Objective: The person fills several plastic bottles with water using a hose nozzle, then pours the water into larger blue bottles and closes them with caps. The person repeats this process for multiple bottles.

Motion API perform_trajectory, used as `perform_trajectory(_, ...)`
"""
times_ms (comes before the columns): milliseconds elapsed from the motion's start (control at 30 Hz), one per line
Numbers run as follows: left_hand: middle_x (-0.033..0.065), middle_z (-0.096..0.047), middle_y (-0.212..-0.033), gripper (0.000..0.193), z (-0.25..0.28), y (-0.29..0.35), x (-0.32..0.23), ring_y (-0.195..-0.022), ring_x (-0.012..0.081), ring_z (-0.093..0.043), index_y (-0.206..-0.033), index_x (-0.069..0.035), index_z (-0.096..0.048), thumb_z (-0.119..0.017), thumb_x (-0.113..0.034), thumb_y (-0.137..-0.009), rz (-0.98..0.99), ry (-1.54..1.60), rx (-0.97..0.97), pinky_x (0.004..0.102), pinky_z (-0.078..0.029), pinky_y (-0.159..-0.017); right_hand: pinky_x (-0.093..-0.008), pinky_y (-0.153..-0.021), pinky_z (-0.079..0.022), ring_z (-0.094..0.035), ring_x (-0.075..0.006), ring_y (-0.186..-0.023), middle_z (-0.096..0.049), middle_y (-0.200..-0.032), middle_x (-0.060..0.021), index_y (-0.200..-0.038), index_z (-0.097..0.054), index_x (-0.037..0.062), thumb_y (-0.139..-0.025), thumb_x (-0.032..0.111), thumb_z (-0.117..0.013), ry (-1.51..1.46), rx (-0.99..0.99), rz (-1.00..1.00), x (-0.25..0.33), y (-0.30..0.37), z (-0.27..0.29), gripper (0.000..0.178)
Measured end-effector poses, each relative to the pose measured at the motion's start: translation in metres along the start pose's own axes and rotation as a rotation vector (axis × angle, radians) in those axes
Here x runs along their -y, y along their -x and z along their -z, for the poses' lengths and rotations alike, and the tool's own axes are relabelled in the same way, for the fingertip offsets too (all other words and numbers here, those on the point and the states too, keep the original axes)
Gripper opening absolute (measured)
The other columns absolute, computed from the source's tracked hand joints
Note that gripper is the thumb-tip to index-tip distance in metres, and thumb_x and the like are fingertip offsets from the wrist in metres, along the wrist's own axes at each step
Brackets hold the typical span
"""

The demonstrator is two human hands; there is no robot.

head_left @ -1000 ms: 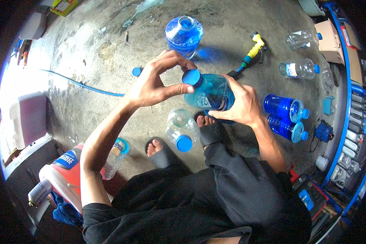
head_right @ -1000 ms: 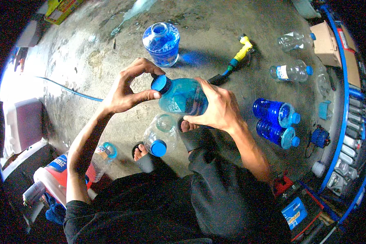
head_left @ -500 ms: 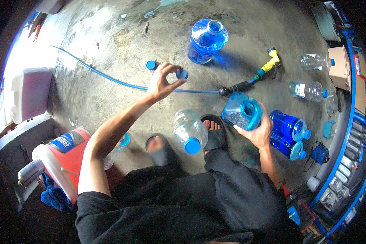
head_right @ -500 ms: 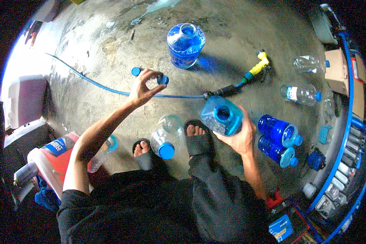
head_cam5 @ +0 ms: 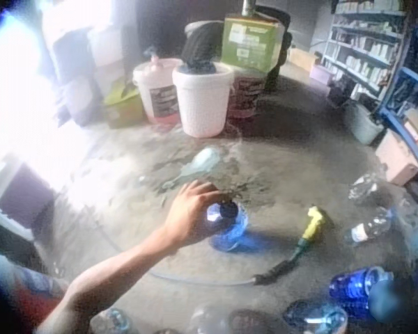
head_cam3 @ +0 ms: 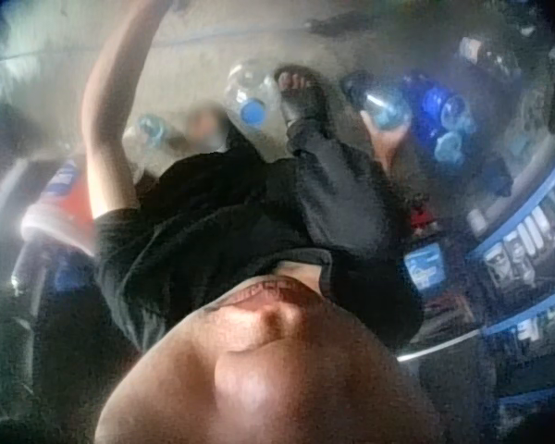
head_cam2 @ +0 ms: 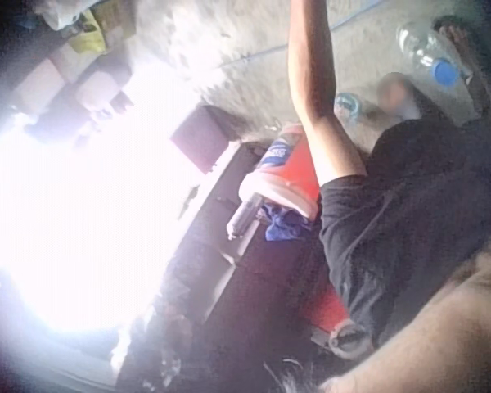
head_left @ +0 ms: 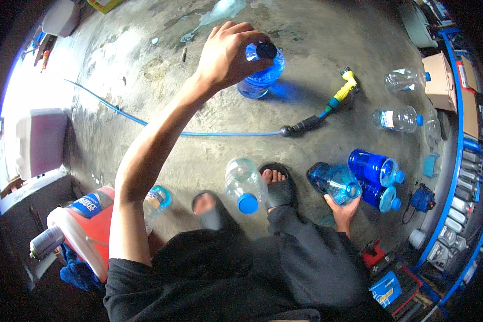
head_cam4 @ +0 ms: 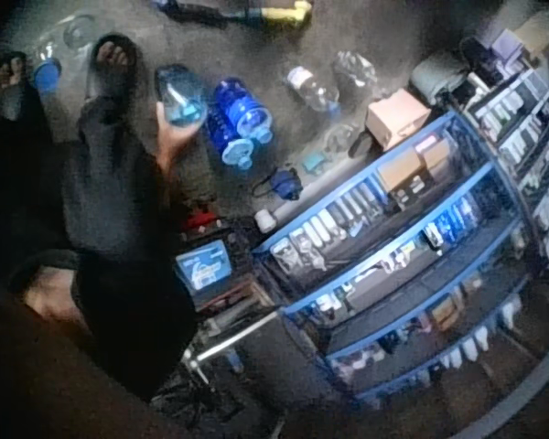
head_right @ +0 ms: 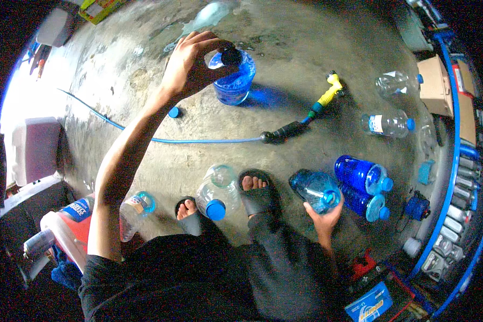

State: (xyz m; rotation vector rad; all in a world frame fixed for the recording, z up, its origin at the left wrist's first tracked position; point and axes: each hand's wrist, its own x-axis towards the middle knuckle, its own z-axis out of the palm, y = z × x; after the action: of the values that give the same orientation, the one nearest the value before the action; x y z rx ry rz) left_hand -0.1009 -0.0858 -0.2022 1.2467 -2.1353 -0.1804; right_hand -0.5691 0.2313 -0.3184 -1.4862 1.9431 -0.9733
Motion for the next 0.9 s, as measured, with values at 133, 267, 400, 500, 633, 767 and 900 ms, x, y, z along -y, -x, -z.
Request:
perform_trajectory(133,0.0052,-0.073,-0.100,0.032,0.003,-0.007,-0.001,-0.104,0.0289,-0.066,-0.106,-0.015,-0.080,-0.086,-0.036,-0.081,-0.109,-0.072,-0.029,0.0426,-0.052,-0.097,-0.0451,-0.114,-0.045,-0.055,-0.0305,-0.131,-0.055,-0.141,-0.0145,-0.152,-0.043,0.0007,-0.061,0.021,-0.105,-0.087,-0.077,-0.135,-0.021,0.022,0.018,0.111)
perform_trajectory(267,0.0066,-0.073,-0.100,0.033,0.012,-0.021,-0.004,-0.101,0.0300,-0.068,-0.104,-0.014,-0.080,-0.082,-0.040,-0.084,-0.210,-0.245,0.107,0.0443,-0.053,-0.089,-0.0444,-0.115,-0.045,-0.054,-0.0305,-0.133,-0.054,-0.146,-0.0146,-0.153,-0.042,0.0016,-0.063,0.020,-0.105,-0.036,-0.101,-0.232,-0.043,0.041,0.029,0.111)
perform_trajectory(400,0.0093,-0.073,-0.102,0.036,0.014,-0.035,-0.005,-0.101,0.0322,-0.070,-0.106,-0.011,-0.079,-0.085,-0.034,-0.080,-0.194,-0.236,0.230,0.0454,-0.055,-0.090,-0.0441,-0.111,-0.048,-0.059,-0.0295,-0.128,-0.061,-0.142,-0.0131,-0.146,-0.054,0.0019,-0.068,0.016,-0.103,-0.038,-0.044,-0.389,-0.058,0.062,0.035,0.093)
perform_trajectory(500,0.0102,-0.073,-0.099,0.034,0.014,-0.043,0.000,-0.101,0.0326,-0.071,-0.101,-0.009,-0.081,-0.087,-0.028,-0.074,-0.142,-0.035,0.284,0.0443,-0.057,-0.091,-0.0443,-0.107,-0.052,-0.063,-0.0282,-0.123,-0.066,-0.136,-0.0119,-0.140,-0.060,0.0024,-0.069,0.013,-0.102,-0.062,-0.048,-0.421,-0.066,0.077,0.030,0.083)
perform_trajectory(633,0.0145,-0.074,-0.109,0.035,0.020,-0.051,0.006,-0.107,0.0353,-0.071,-0.112,-0.005,-0.079,-0.082,-0.008,-0.077,-0.260,0.149,0.394,0.0437,-0.057,-0.094,-0.0400,-0.098,-0.054,-0.066,-0.0226,-0.108,-0.071,-0.119,-0.0054,-0.125,-0.070,0.0024,-0.071,0.014,-0.101,-0.169,-0.132,-0.416,-0.079,0.090,0.021,0.063)
perform_trajectory(767,0.0164,-0.073,-0.125,0.047,0.026,-0.061,0.002,-0.121,0.0355,-0.068,-0.122,-0.004,-0.076,-0.073,0.009,-0.077,-0.319,0.173,0.564,0.0430,-0.055,-0.107,-0.0364,-0.094,-0.054,-0.067,-0.0191,-0.100,-0.073,-0.108,-0.0050,-0.112,-0.074,0.0043,-0.080,0.023,-0.095,-0.136,0.086,-0.579,-0.084,0.099,0.028,0.043)
perform_trajectory(900,0.0182,-0.071,-0.130,0.054,0.028,-0.066,-0.009,-0.127,0.0361,-0.065,-0.134,-0.006,-0.070,-0.077,-0.002,-0.081,-0.378,0.178,0.490,0.0432,-0.053,-0.113,-0.0326,-0.079,-0.052,-0.064,-0.0145,-0.084,-0.071,-0.092,-0.0026,-0.102,-0.074,0.0050,-0.096,0.029,-0.081,-0.193,0.546,-0.700,-0.042,0.097,0.015,0.025)
